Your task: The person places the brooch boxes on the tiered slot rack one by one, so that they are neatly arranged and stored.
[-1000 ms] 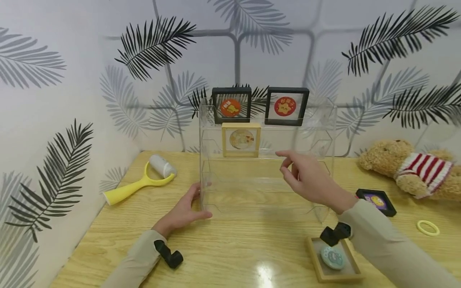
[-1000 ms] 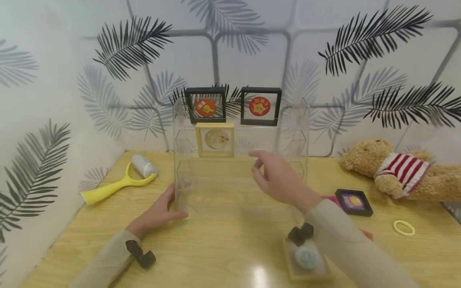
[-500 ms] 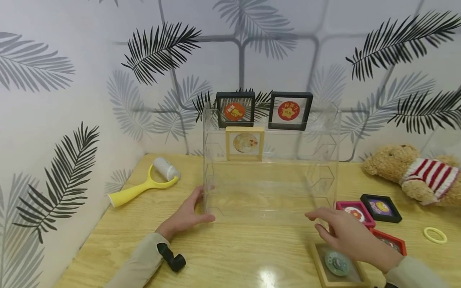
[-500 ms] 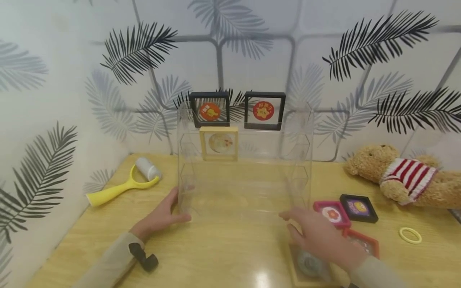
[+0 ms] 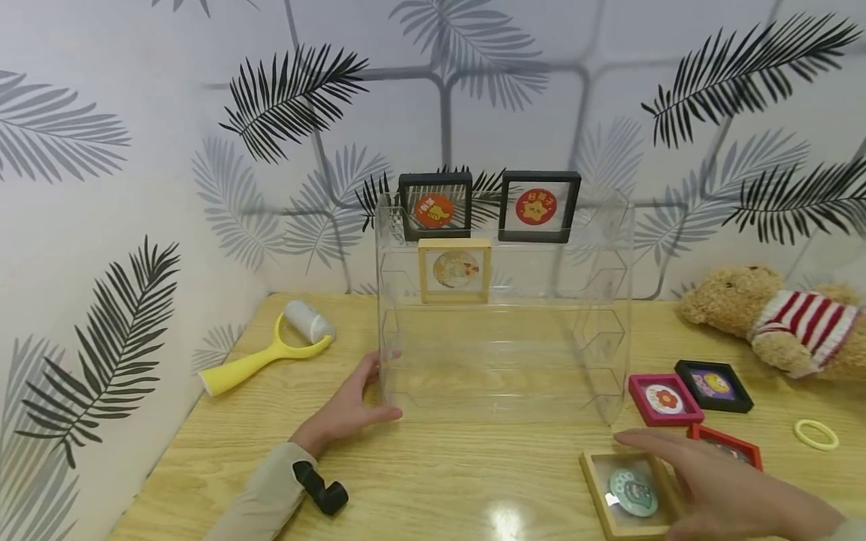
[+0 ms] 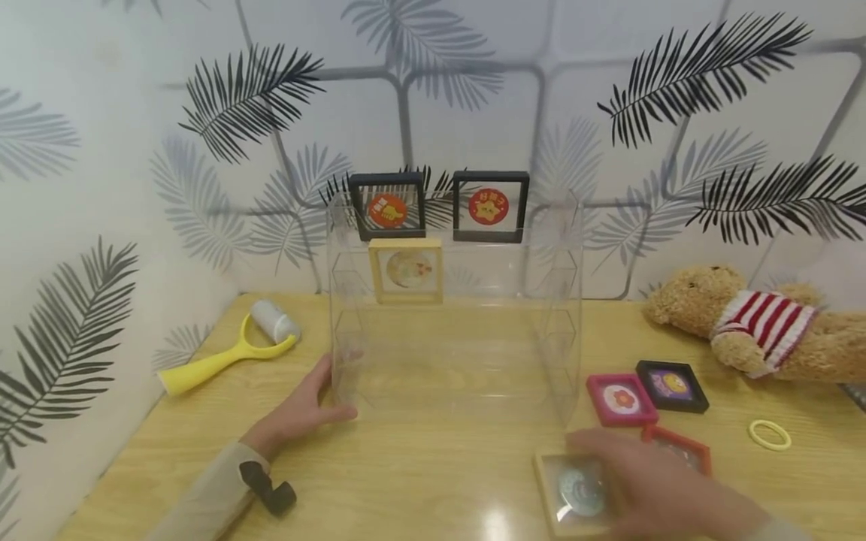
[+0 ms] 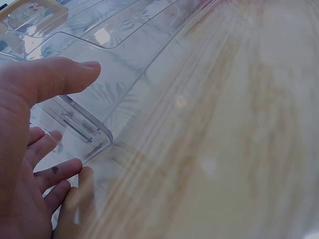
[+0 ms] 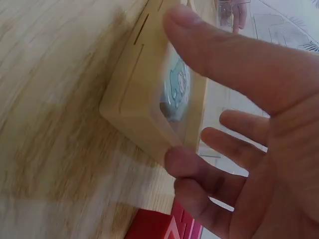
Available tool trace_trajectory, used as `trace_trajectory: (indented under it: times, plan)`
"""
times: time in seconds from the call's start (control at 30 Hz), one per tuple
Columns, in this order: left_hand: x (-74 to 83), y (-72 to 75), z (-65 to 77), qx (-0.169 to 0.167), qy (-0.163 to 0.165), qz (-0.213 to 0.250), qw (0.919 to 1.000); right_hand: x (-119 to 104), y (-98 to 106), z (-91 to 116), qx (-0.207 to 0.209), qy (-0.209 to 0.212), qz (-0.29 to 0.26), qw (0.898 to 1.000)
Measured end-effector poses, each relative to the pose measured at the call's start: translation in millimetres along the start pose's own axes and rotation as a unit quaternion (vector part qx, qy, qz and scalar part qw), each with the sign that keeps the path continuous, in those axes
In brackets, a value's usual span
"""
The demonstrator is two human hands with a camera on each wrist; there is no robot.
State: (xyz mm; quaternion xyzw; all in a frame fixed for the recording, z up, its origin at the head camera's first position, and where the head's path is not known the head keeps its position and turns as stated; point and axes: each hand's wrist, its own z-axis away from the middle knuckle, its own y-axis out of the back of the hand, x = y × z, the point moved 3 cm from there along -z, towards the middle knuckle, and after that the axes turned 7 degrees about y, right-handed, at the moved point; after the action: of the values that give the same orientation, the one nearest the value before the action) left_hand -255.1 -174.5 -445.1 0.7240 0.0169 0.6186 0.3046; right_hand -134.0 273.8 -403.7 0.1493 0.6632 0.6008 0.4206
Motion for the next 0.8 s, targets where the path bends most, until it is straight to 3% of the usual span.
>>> trace_trajectory:
  times: [0.3,0.53,0.67,0.8]
  plan:
    - [2.0,0.6,1.0,-0.001,-0.003,-0.001,1.0,8.0,-9.9,7.3,-0.04,-0.042,-0.02,0.998]
    - [2.6,-0.4,-0.1,-0.003,0.01,0.003,0.9999,1.4,-12.9,4.8,-0.044,-0.073,-0.05,0.995]
    - [2.1,0.0,1.1,-0.004,0.017,0.001,0.9999,-6.5,-8.6,1.2,0.001,-0.043,-0.051,0.998]
    - [2.2,-0.2,1.6,-0.007,0.01,0.002,0.9999,-15.1,-2.4,-2.7,0.078,0.002,-0.071,0.994]
